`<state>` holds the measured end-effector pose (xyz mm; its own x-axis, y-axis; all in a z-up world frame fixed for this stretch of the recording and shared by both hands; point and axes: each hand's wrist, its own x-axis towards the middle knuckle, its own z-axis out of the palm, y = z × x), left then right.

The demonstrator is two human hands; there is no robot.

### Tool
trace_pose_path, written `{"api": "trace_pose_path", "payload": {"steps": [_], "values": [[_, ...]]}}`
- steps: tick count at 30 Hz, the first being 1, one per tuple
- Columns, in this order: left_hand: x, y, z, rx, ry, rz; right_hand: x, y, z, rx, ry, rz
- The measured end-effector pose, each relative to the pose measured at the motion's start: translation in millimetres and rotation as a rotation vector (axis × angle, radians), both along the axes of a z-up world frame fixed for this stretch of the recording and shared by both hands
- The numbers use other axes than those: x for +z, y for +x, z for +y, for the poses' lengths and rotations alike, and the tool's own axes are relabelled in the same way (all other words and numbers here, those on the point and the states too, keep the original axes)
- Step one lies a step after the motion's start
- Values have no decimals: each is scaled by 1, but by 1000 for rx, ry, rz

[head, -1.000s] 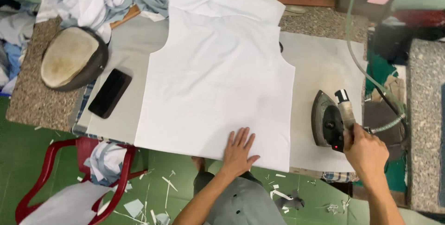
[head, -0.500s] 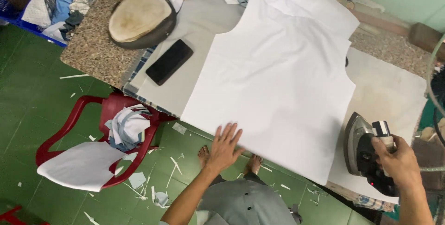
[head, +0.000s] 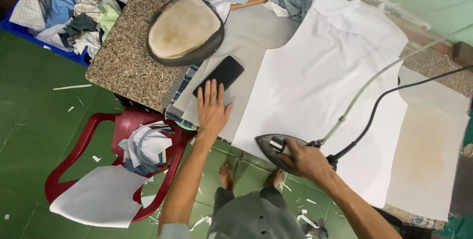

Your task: The person cuts a white fabric piece using shears, then irons it on a worktable using a steam iron and a black pressing block. The person repeatedly folds and presses the fabric edges to create creases.

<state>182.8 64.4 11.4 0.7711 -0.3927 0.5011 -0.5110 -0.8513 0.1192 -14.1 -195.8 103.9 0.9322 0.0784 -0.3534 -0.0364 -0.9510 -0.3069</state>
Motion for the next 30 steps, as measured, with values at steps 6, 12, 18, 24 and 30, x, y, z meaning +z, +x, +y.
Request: {"api": "trace_pose_path", "payload": {"steps": [6,12,18,24,30], "values": [[-40,55,10,-35,7,160,-20,66,45,238,-150,-313],[-30,52,29,-50,-19,144,-40,122,48,297,-278,-496],[-26,18,91,118,-22,226,-27,136,51,321,-315,-402],[-16,-20,111,216,-5,88,-20,145,52,279,-115,-156],[32,-115,108,125,-275,562,8,156,53,265,131,21]]}}
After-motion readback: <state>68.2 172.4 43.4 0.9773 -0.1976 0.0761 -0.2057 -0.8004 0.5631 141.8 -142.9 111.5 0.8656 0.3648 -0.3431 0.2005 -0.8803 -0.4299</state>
